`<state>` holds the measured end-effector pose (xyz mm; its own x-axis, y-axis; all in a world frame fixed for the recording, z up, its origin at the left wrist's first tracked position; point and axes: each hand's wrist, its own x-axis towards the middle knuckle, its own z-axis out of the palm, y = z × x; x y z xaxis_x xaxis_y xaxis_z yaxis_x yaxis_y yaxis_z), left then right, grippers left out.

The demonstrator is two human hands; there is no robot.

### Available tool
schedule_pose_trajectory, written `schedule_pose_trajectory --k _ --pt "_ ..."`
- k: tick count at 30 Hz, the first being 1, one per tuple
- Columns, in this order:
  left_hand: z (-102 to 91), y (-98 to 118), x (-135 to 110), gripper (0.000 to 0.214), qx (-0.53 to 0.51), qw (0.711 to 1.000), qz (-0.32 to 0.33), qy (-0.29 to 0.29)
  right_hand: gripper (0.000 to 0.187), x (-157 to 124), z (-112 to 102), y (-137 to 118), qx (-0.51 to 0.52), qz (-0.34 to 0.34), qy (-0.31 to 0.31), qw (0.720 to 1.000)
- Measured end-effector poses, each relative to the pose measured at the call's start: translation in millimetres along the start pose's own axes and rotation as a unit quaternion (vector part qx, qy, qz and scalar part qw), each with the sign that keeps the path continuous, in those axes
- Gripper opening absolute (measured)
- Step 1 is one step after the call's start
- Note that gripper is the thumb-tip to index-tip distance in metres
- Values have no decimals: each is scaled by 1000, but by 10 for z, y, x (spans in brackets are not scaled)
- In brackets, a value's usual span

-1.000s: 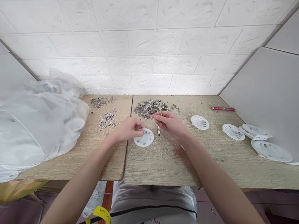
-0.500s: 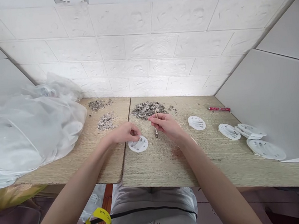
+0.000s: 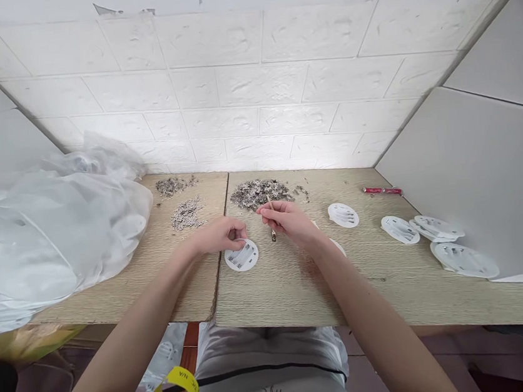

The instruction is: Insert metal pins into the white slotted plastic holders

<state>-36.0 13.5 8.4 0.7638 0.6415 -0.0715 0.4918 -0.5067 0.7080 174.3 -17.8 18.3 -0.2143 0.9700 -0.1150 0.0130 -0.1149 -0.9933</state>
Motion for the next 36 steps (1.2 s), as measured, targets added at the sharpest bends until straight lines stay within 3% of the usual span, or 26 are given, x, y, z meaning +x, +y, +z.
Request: schedule_pose_trajectory --k 7,11,13,17,22,27,30,33,36 --pt "12 11 -19 7 33 999 23 12 30 10 -15 25 -3 2 -9 1000" --pt "16 16 -17 12 -78 996 -18 33 31 32 -63 48 -2 -15 5 1000" --pt "8 -1 -11 18 -156 986 -17 60 32 36 -70 44 -18 -32 21 999" --pt "6 -39 15 27 -232 956 -10 177 36 30 -12 45 -74 -98 31 992" --pt "45 -16 42 30 -253 928 -16 272 26 31 112 124 -209 -177 47 960" --pt "48 5 49 31 -277 913 -10 299 14 71 144 201 -255 -219 100 937" --pt "36 14 47 29 -281 911 4 303 12 96 123 236 -305 -297 108 898" --pt "36 40 38 23 -241 921 23 306 12 103 97 265 -331 -374 92 861" --pt "49 65 22 17 -134 929 62 340 13 84 79 271 -330 -414 87 844"
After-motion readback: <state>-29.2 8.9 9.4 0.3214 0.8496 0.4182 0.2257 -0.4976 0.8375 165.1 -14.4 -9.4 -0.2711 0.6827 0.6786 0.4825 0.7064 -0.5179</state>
